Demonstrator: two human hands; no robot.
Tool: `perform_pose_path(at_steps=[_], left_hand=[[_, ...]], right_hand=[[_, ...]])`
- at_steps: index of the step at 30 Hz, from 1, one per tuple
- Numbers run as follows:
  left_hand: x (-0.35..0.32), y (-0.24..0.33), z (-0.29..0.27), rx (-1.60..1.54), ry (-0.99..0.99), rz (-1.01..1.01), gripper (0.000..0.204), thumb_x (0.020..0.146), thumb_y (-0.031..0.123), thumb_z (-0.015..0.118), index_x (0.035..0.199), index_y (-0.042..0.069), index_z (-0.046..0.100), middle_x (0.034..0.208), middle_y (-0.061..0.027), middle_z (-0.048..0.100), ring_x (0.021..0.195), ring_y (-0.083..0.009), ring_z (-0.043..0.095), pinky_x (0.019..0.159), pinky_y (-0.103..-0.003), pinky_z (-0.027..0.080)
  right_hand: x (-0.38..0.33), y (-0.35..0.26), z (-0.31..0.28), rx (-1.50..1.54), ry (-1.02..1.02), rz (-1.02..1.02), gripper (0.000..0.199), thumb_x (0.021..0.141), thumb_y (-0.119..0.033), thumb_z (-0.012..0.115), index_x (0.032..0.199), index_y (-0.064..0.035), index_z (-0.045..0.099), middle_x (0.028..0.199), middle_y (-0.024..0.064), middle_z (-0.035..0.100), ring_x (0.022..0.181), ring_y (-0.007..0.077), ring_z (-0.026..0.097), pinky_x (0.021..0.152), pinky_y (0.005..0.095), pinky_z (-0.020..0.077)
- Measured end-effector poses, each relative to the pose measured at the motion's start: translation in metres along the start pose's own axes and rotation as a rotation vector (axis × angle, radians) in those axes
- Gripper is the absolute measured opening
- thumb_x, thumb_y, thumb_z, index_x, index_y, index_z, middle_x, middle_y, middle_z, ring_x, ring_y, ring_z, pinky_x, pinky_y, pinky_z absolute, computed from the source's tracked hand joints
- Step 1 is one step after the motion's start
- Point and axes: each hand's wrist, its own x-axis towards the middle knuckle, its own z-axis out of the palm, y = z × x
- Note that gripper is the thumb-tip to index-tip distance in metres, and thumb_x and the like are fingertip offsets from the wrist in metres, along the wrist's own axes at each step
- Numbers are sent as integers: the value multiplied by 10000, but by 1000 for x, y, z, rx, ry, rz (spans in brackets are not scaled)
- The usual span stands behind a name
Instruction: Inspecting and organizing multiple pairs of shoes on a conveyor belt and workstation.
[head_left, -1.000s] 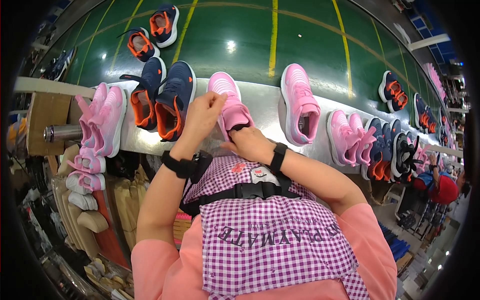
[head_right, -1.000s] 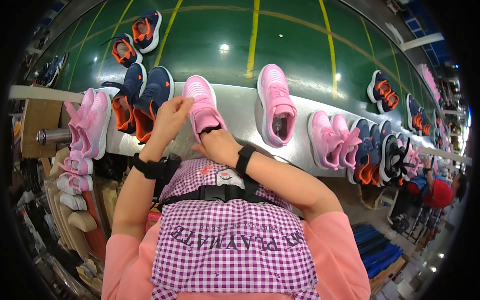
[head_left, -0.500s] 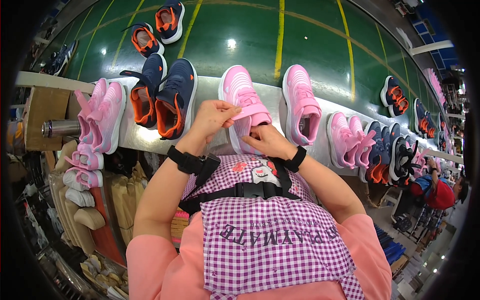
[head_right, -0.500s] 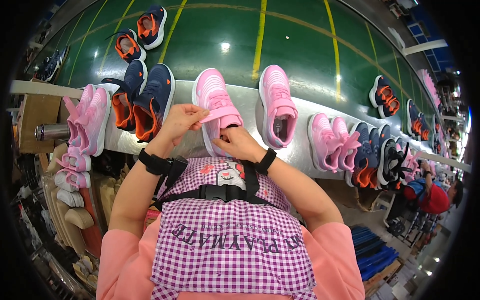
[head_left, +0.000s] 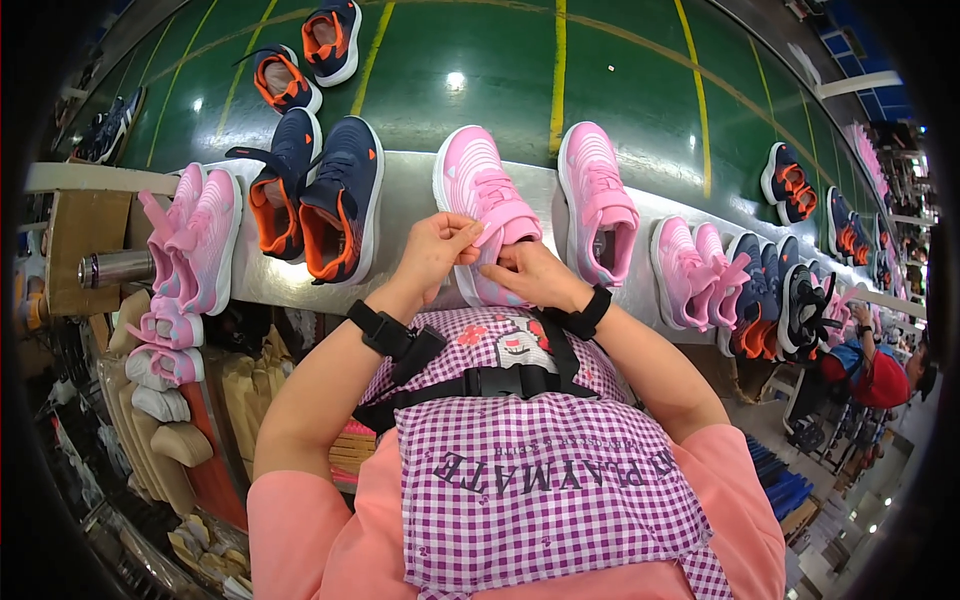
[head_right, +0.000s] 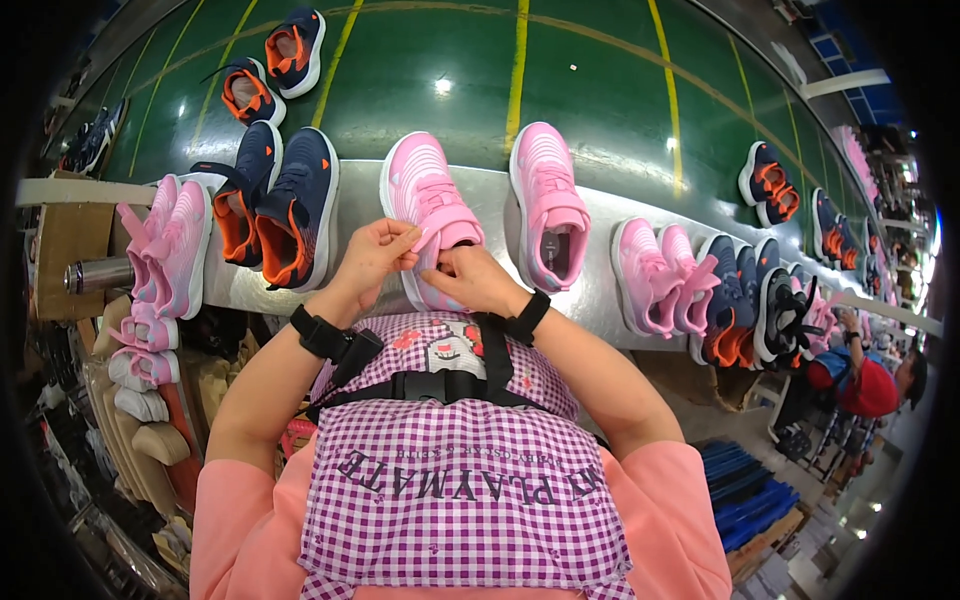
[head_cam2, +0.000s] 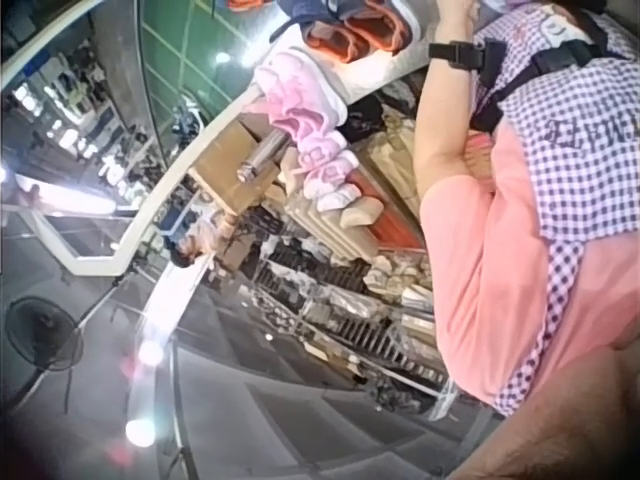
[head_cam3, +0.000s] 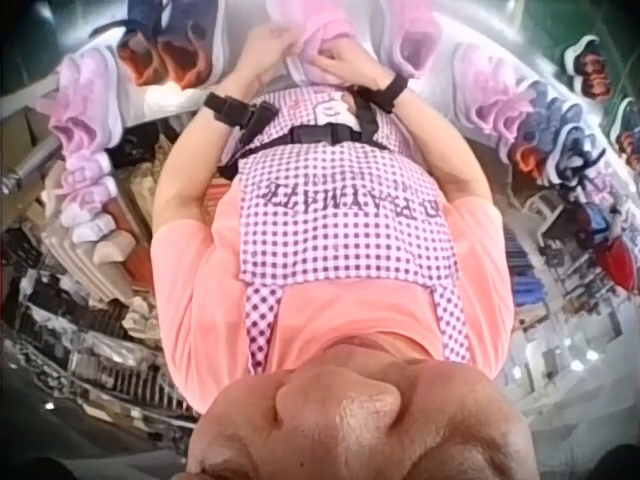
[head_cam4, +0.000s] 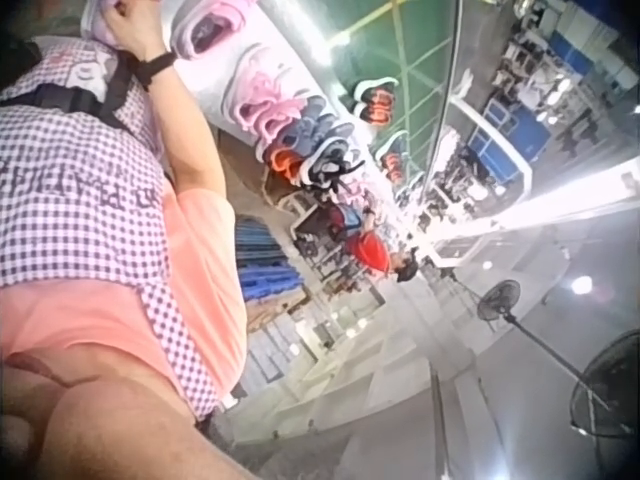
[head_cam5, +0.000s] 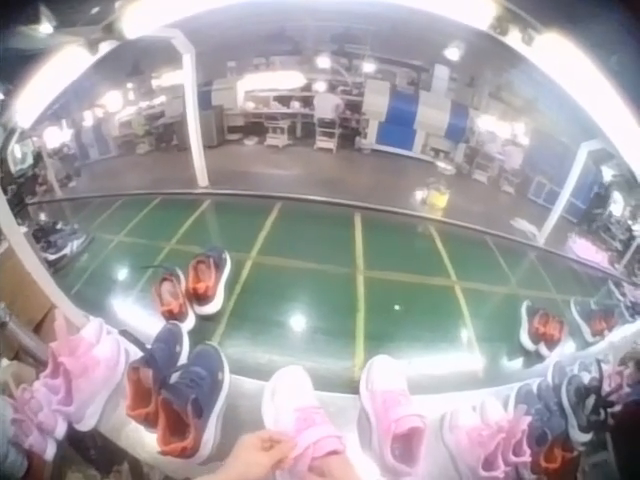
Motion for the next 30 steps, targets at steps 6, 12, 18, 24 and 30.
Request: perform_pose_path(at_steps=[6, 12, 18, 24, 30], left_hand=[[3, -22, -3, 325, 129, 38, 323, 850, 318, 700, 792, 41, 546, 658, -20, 553, 530, -71, 481, 466, -221, 406], [10, -27, -29, 246, 59, 85, 293, 910, 351, 604, 1004, 80, 546, 921, 3, 586, 785, -67, 513, 650, -232, 414], [-7, -6, -6, 47, -75, -109, 722, 925, 635, 357, 1415, 105, 335, 1398, -58, 389, 1226, -216, 393, 998, -412, 349], [19, -6, 38, -38, -249, -119, 735, 930, 612, 375, 1432, 84, 282, 1413, -94, 369, 1259, -249, 376, 1028, -428, 346], [28, 7, 32, 295, -166, 30, 573, 929, 327, 560, 1380, 32, 367, 1308, -119, 469, 1139, -218, 501, 966, -358, 409]], right_hand=[[1, -14, 4, -190, 39, -81, 337, 845, -243, 581, 681, 53, 575, 563, 195, 522, 482, 296, 504, 488, 398, 387], [-6, -12, 12, -352, 184, -159, 264, 851, -236, 562, 781, 17, 592, 715, 226, 603, 663, 395, 600, 637, 475, 469], [-72, -13, -44, -725, 679, -67, 372, 864, -334, 588, 824, 35, 564, 824, 188, 613, 832, 370, 599, 700, 429, 490], [-67, -11, -41, -651, 549, 205, 503, 782, -421, 653, 826, 69, 550, 713, 242, 623, 687, 375, 645, 645, 438, 517], [-48, 16, -89, -582, 708, 257, 211, 730, -209, 612, 758, 0, 612, 674, 208, 630, 651, 373, 642, 622, 478, 507]])
